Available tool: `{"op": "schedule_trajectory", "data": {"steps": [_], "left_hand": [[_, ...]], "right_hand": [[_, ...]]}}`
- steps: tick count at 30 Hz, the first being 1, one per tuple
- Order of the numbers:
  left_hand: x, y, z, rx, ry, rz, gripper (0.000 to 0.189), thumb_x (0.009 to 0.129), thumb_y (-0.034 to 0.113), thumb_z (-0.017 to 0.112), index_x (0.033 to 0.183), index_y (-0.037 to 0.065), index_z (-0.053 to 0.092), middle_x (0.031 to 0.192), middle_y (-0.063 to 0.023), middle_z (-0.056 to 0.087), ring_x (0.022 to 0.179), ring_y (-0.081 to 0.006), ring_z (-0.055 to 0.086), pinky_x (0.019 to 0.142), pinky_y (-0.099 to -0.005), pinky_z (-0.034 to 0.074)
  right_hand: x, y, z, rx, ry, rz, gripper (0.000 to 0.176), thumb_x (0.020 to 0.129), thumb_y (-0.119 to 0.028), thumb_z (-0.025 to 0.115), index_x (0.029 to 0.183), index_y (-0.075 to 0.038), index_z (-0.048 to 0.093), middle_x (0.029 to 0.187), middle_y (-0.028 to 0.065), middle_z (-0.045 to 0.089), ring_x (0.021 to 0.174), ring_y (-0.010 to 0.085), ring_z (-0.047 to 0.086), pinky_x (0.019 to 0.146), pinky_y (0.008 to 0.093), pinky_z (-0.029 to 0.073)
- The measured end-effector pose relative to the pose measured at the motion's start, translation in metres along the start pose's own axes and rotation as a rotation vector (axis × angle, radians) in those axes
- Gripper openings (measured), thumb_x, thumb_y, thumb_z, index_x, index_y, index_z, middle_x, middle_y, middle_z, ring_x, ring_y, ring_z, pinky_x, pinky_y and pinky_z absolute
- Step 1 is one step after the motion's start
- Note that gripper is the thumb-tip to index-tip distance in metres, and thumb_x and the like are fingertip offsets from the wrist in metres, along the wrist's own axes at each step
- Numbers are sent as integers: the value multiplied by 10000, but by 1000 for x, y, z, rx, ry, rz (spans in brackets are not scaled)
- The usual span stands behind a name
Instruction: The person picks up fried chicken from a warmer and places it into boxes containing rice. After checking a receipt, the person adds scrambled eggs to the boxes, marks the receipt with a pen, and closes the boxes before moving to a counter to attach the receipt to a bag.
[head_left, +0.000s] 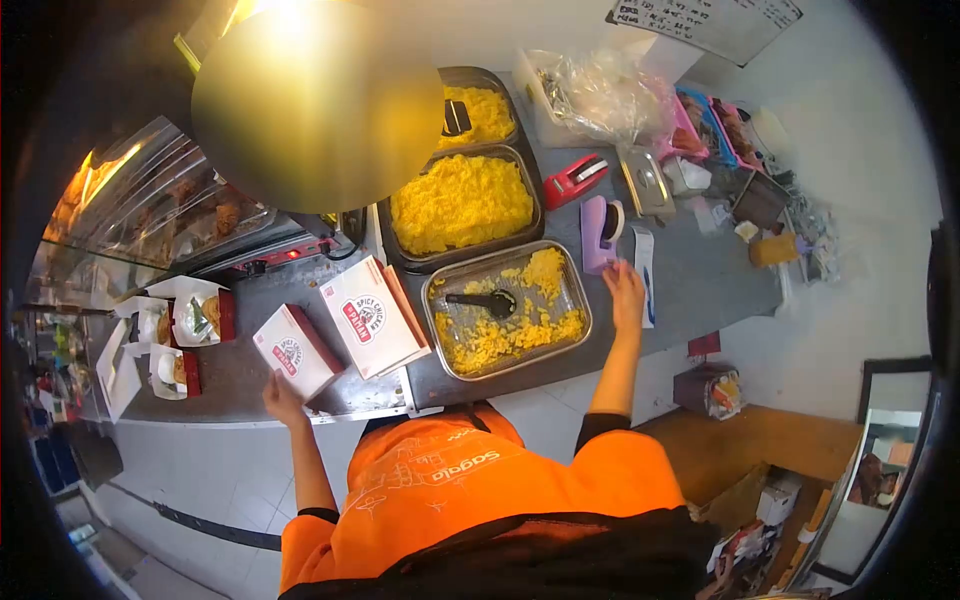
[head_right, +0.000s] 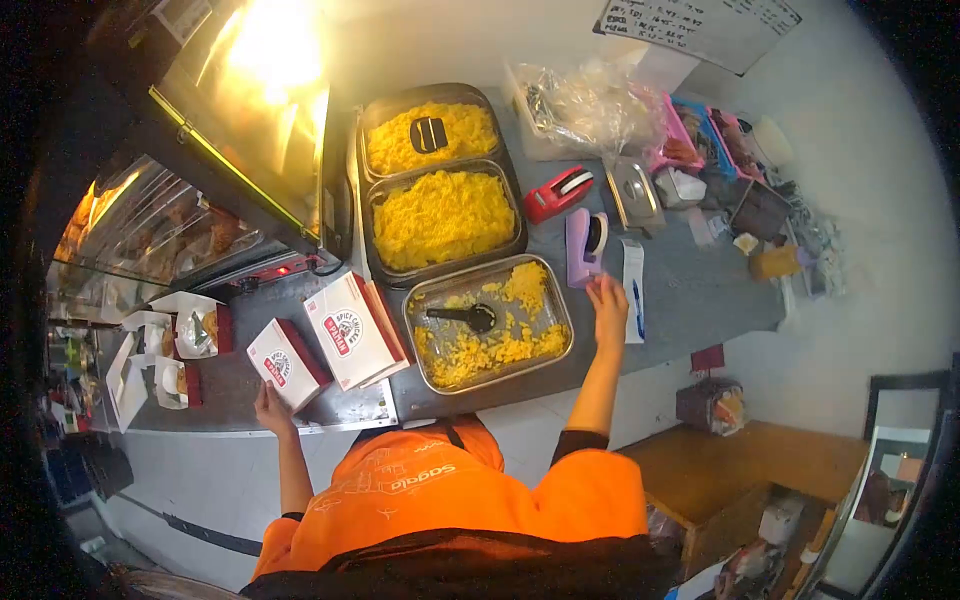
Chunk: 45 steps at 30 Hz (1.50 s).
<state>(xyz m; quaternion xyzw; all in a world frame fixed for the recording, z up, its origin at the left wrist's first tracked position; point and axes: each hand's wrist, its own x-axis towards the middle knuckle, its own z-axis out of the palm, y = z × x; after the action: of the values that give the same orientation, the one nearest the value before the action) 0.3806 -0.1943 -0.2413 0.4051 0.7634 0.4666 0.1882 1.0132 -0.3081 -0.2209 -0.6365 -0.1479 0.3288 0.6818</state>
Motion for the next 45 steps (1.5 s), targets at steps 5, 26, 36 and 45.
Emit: {"op": "schedule_trajectory", "data": {"steps": [5, 26, 36, 45], "left_hand": [[7, 6, -5, -106, -66, -141, 316, 835, 180, 662, 1025, -72, 639, 928, -125, 664, 792, -160, 611, 707, -271, 479], [65, -14, -34, -534, -726, -511, 159, 800, 129, 697, 818, 21, 582, 703, -27, 577, 583, -88, 510, 511, -214, 406], [57, -70, -7, -76, -811, 356, 593, 817, 183, 659, 1339, 66, 403, 946, -72, 471, 770, -143, 496, 706, -314, 453], [170, -21, -82, 51, -508, 465, 439, 823, 54, 560, 1241, -19, 449, 1081, -203, 527, 966, -359, 525, 819, -386, 448]], "right_hand": [[-2, 37, -10, 310, 39, 248, 251, 906, -222, 568, 1050, -16, 576, 1037, 85, 576, 948, 254, 577, 820, 362, 504], [-298, 129, 563, -1349, -1206, -352, 399, 725, -179, 684, 1050, -50, 493, 818, 153, 638, 742, 286, 653, 579, 412, 515], [-316, 93, 495, -1505, -581, -164, 1037, 559, -541, 765, 1402, -204, 262, 1307, 278, 375, 1210, 422, 389, 899, 603, 360], [-326, 54, 464, -949, -756, -200, 985, 524, -359, 811, 1364, -186, 329, 1253, 196, 402, 1158, 356, 403, 978, 458, 340]]}}
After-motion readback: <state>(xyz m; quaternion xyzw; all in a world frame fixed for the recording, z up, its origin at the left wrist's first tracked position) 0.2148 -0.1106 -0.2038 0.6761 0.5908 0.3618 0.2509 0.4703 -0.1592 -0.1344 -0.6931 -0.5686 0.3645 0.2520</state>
